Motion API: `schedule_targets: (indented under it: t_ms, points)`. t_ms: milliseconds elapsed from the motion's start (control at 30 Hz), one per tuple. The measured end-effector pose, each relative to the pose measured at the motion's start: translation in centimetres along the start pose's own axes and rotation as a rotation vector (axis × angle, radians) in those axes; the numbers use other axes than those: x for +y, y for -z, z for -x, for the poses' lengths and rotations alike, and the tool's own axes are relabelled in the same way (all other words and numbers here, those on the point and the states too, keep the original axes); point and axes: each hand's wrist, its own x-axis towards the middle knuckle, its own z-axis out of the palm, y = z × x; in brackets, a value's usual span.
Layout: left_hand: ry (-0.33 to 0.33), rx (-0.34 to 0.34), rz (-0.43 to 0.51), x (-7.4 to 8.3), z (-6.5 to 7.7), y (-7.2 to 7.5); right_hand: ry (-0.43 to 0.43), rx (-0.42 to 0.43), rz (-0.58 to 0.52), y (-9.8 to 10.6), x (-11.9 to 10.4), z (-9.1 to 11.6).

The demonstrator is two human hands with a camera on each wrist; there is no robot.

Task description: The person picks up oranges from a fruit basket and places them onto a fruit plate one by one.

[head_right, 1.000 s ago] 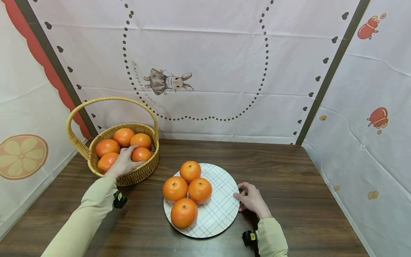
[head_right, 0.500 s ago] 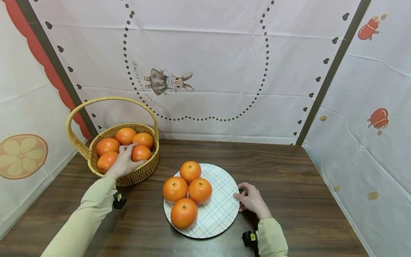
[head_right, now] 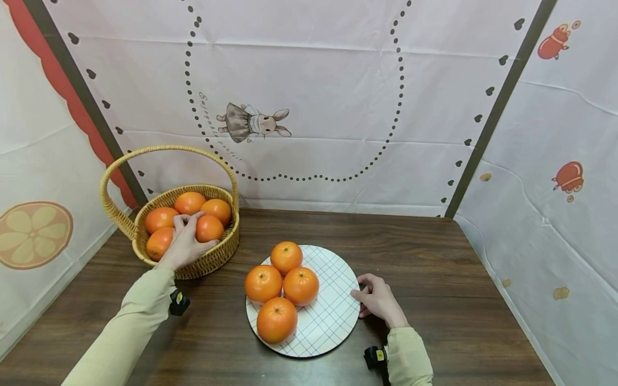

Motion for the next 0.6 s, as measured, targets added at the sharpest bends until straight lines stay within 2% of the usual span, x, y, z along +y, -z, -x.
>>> schedule_targets:
  t_ms: [233, 400, 600]
  points:
    - [-0.021, 0.071, 0.005, -0.06, 0.14, -0.18, 0.010, -0.005, -0.006, 0.04, 0.00, -0.01]
    - [0.005, 0.120, 0.035, 0.10, 0.25, -0.23, 0.004, -0.005, -0.006, 0.06, 0.03, -0.09]
    - [0.016, 0.133, 0.027, 0.47, 0.19, -0.03, 0.003, -0.007, -0.007, 0.06, 0.02, -0.10]
